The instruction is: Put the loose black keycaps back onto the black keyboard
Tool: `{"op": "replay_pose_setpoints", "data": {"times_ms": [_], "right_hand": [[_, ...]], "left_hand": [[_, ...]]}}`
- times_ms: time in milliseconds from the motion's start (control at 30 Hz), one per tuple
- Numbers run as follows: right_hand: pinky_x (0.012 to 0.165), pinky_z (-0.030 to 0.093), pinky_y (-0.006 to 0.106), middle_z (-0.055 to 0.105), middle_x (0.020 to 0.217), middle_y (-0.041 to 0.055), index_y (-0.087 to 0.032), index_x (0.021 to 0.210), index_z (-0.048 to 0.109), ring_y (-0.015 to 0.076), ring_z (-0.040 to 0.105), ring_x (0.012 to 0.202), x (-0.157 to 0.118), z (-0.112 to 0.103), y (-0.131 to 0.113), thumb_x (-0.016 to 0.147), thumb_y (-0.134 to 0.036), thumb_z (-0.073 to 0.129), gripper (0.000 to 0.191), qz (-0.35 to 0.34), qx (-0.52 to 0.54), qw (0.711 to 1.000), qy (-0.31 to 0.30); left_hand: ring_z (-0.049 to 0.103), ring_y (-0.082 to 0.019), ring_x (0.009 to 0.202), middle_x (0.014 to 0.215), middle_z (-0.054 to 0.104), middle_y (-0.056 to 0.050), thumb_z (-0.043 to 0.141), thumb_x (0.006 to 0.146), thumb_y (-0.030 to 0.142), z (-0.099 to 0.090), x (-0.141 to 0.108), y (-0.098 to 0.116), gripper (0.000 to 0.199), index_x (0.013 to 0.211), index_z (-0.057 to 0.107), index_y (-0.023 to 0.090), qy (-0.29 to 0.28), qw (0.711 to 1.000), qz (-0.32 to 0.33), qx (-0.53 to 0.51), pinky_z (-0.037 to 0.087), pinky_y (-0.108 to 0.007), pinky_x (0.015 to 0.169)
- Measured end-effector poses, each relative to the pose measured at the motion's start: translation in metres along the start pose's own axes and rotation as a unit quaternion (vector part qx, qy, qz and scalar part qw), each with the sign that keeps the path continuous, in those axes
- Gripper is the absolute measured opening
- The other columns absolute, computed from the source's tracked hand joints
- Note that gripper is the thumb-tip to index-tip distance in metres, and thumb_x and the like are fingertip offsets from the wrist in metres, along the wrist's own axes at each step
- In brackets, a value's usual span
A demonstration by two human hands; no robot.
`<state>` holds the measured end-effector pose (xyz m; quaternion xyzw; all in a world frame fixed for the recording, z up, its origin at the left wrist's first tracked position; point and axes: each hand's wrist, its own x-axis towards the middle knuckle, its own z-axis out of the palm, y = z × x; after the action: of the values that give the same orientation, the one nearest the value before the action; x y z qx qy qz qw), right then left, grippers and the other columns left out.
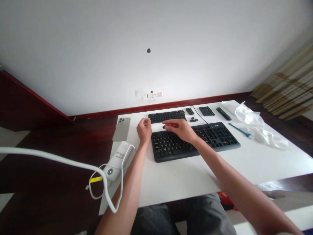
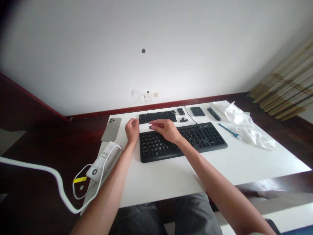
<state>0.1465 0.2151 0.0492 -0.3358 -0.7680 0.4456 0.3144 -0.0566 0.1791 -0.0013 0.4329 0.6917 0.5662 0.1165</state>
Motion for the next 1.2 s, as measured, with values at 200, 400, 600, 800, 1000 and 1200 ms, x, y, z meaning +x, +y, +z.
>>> {"op": "replay_pose_setpoints", "data": {"times_ms": [200,400,600,800,1000,1200], "right_hand": [[0.084,0.054,0.029,0.077,0.103,0.0047,-0.023,0.112,0.081,0.0129,0.067,0.085,-0.049,0.005,-0.004,0.077,-0.043,0.088,0.041,0.178,0.317,0.93,-0.052],[0.081,0.053,0.024,0.076,0.094,0.0026,-0.022,0.103,0.083,0.0102,0.064,0.081,-0.07,0.011,-0.005,0.071,-0.037,0.093,0.037,0.22,0.373,0.9,-0.043],[0.08,0.055,0.03,0.078,0.101,0.0062,-0.021,0.104,0.082,0.0151,0.068,0.083,-0.081,0.015,0.004,0.072,-0.044,0.09,0.04,0.198,0.297,0.933,-0.03],[0.077,0.057,0.035,0.078,0.093,0.0037,-0.026,0.106,0.081,0.0203,0.07,0.08,-0.093,0.02,0.007,0.085,-0.041,0.078,0.026,0.102,-0.025,0.994,0.021],[0.088,0.06,0.037,0.079,0.105,0.0038,-0.029,0.104,0.08,0.023,0.072,0.1,-0.1,0.023,0.003,0.092,-0.028,0.071,0.015,-0.018,-0.152,0.988,0.002],[0.093,0.06,0.041,0.079,0.104,0.0047,-0.027,0.105,0.08,0.0238,0.071,0.103,-0.099,0.024,0.007,0.096,-0.021,0.066,0.017,-0.096,-0.212,0.972,-0.036]], "left_hand": [[0.04,-0.013,0.055,0.055,0.044,0.004,0.052,0.097,0.034,0.002,0.0,-0.003,0.037,0.064,0.04,0.022,0.004,1.0,0.017,0.005,0.028,-0.027,0.06],[0.038,-0.013,0.055,0.057,0.043,0.004,0.052,0.097,0.037,0.0,-0.002,-0.004,0.037,0.064,0.041,0.022,0.003,1.0,0.023,-0.003,0.028,-0.027,0.059],[0.041,-0.013,0.055,0.057,0.047,0.003,0.053,0.096,0.036,0.0,0.0,-0.004,0.037,0.064,0.043,0.022,-0.001,1.0,0.001,-0.005,0.029,-0.026,0.059],[0.045,-0.014,0.057,0.058,0.05,0.002,0.054,0.096,0.036,0.001,0.0,-0.004,0.036,0.064,0.042,0.022,0.006,1.0,0.005,-0.01,0.03,-0.026,0.06],[0.043,-0.014,0.057,0.058,0.048,0.003,0.053,0.096,0.036,0.002,0.0,-0.005,0.035,0.064,0.044,0.022,0.003,1.0,0.003,-0.008,0.029,-0.026,0.061],[0.042,-0.013,0.056,0.058,0.047,0.003,0.053,0.096,0.036,0.001,-0.001,-0.003,0.036,0.064,0.043,0.022,0.003,1.0,0.0,-0.005,0.029,-0.026,0.06]]}}
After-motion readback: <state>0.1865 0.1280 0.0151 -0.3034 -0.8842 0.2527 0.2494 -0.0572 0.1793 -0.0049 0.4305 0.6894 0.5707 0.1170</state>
